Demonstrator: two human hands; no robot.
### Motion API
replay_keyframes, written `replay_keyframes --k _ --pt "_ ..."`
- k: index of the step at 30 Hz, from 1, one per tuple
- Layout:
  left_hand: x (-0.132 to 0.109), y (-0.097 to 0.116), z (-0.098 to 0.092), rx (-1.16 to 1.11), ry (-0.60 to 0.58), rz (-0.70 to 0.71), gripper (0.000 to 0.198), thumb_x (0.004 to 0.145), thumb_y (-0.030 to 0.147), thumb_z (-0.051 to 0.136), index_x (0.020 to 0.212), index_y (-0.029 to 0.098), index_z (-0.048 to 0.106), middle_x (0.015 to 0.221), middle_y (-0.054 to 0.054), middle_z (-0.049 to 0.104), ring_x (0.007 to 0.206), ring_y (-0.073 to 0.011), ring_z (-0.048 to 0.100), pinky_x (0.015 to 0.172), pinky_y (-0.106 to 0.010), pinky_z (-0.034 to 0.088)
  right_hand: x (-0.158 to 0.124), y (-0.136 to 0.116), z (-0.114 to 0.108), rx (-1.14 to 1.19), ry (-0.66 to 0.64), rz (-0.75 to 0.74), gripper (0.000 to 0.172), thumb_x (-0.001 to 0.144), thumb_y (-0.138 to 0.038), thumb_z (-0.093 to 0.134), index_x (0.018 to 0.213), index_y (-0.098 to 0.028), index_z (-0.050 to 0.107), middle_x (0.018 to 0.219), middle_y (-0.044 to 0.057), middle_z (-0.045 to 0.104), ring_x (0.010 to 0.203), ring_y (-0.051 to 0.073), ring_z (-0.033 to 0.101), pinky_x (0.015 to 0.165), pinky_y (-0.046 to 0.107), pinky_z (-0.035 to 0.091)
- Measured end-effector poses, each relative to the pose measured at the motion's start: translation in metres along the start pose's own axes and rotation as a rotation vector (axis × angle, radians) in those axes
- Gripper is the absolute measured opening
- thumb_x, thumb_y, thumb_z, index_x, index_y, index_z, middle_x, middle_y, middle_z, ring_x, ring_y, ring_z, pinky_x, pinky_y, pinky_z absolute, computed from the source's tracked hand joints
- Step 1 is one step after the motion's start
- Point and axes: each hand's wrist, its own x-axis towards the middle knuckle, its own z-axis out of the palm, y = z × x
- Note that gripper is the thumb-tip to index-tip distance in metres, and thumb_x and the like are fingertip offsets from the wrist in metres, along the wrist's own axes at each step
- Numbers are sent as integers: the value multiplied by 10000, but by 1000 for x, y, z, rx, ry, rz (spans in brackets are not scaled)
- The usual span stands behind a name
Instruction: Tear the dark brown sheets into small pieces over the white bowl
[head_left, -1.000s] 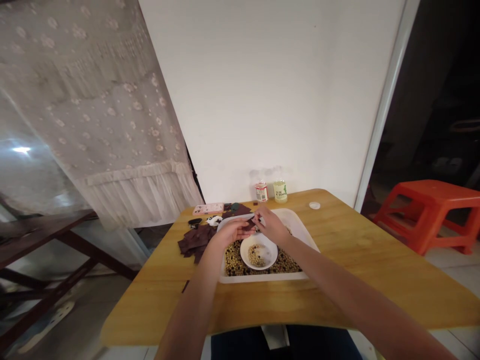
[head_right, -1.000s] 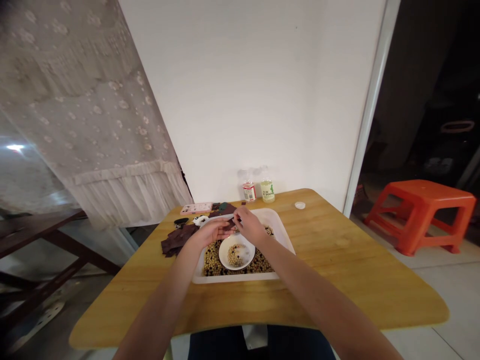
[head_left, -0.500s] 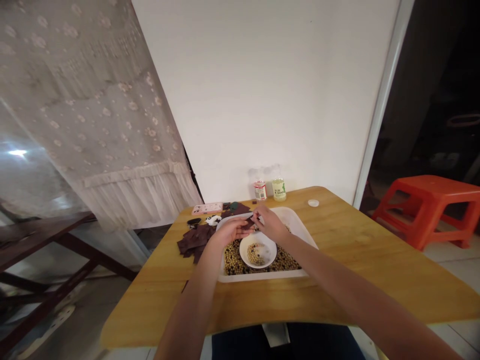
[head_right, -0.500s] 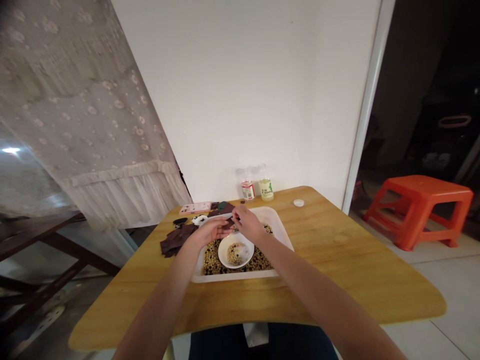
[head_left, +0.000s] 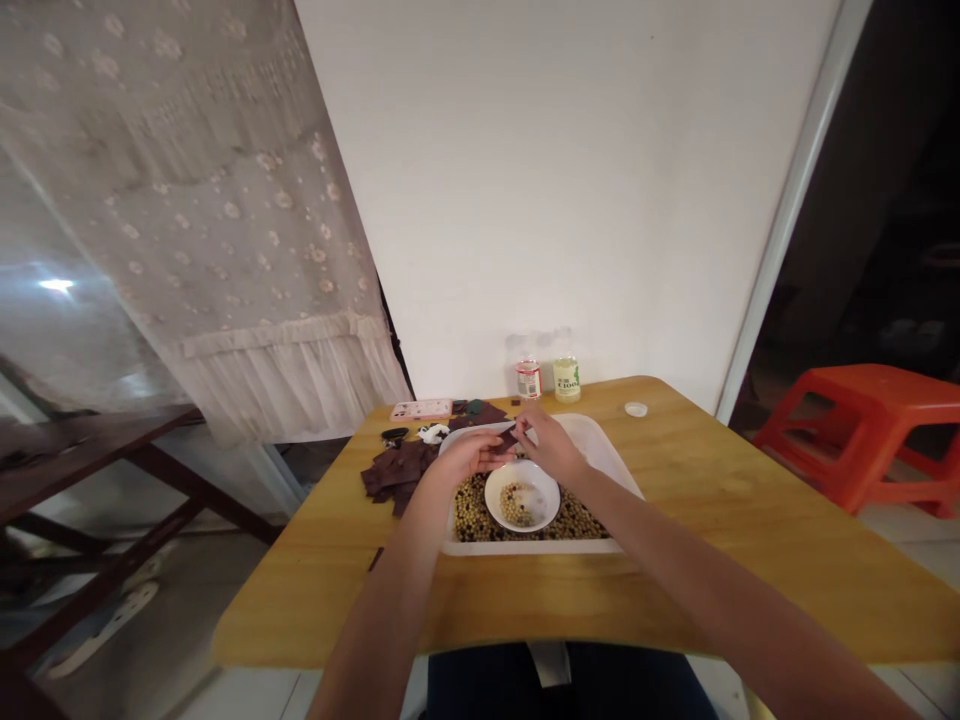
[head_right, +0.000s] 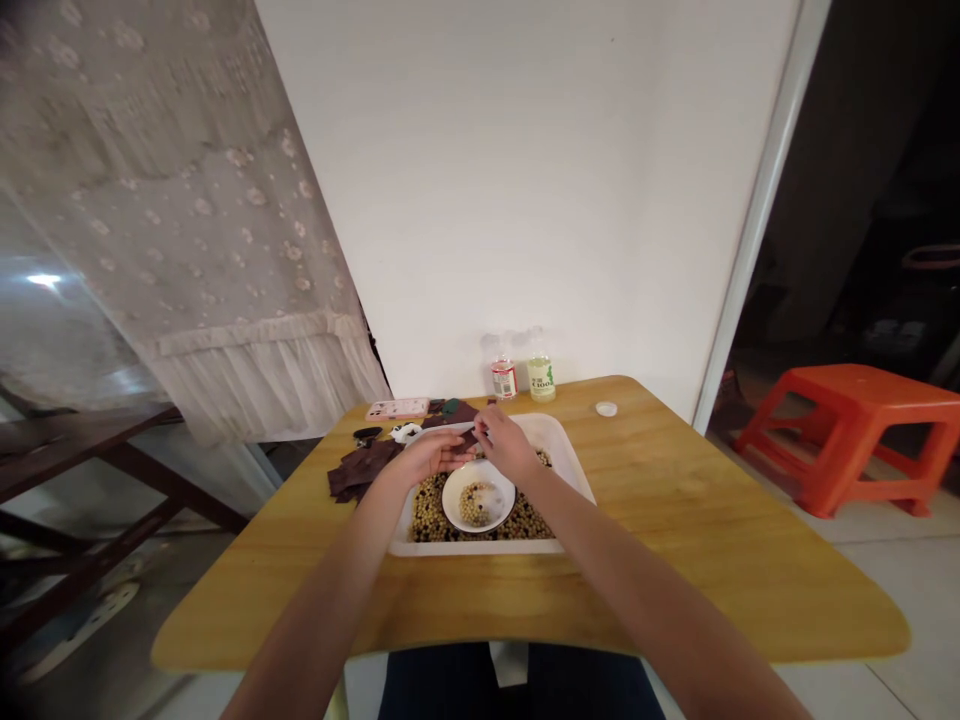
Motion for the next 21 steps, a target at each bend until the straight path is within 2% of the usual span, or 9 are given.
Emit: replay_keyframes --k 9,16,21 --pt "1 0 2 -2 33 -5 140 664 145 630 798 107 636 722 -94 686 675 -175 665 636 -247 525 -1 -1 -2 12 22 14 84 784 -135 430 739 -202 408 746 19 479 709 153 485 647 270 398" --pt "1 -1 1 -9 48 13 126 677 152 620 792 102 626 712 -101 686 669 -174 666 646 -242 521 -2 0 0 7 -15 12 84 777 -121 426 752 -201 416 752 16 471 707 149 477 646 264 391" --pt "1 -1 0 42 49 -4 166 665 207 654 804 127 613 780 -86 692 689 -177 667 652 -250 512 -1 0 0 -3 -22 17 78 777 -124 423 755 -199 425 751 16 464 699 148 469 640 262 384"
